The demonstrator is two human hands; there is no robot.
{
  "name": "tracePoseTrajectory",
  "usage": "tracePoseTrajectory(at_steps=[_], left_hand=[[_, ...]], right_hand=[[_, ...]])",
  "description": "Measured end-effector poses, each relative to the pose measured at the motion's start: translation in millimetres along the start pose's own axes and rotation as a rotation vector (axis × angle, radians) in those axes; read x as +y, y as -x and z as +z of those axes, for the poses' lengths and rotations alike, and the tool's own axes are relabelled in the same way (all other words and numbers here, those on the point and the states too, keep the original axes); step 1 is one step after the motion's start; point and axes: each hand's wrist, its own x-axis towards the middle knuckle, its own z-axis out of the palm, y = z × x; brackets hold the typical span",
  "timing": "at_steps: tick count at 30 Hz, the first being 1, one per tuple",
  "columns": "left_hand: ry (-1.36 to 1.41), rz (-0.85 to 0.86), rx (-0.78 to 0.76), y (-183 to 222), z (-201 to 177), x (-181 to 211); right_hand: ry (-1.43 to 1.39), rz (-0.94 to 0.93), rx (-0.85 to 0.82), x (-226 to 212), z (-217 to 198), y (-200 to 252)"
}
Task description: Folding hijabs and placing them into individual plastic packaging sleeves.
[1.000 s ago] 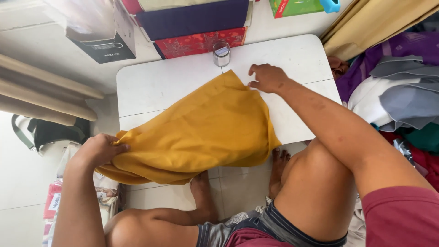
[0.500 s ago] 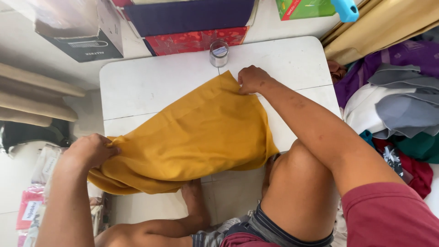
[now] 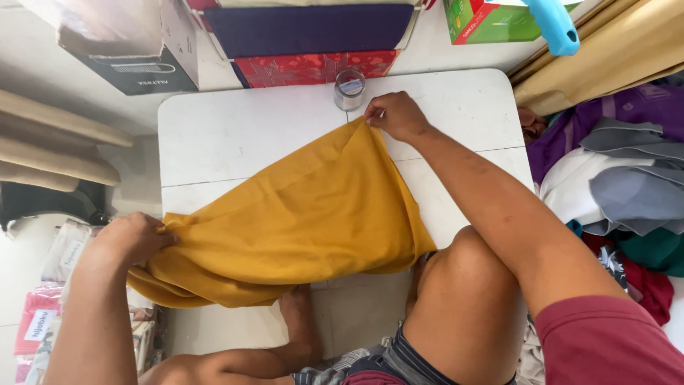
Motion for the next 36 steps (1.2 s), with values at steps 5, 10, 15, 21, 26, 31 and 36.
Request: tracePoseTrajectory(at_steps=[5,10,15,21,26,31,36], left_hand=[[-0.045,-0.029,0.006,-0.9,1.1,-6.9],[0.069,-0.087,-0.011,-9.2,12.8,-23.5],[0.058,-0.07,-0.007,-15.4,20.4,-31.9],[0.113,-0.071,0.005,-10.7,16.8,-32.4],[0.181,-0.086,0.002,6.5,4.2,-28.6],[0.163,-0.079,0.007,10.6,-2.0,-30.9],[0.373,-0.027,0.065,30.7,-17.2,-30.8]], right_hand=[[0.186,0.05,0.036,5.3,12.8,-3.8],[0.231,-0.022,0.029,6.2,23.8,-2.5],[0.212,-0.039,0.03,1.5,24.2,-0.3],[0.147,-0.088,0.071,9.6,20.4,0.0],[-0.254,-0.105,0.018,5.2,-7.1,6.7],[-0.884,0.031,-0.049,-14.6,-48.4,44.5],[-1.039,0.131,0.106,-27.7,-85.9,102.5]])
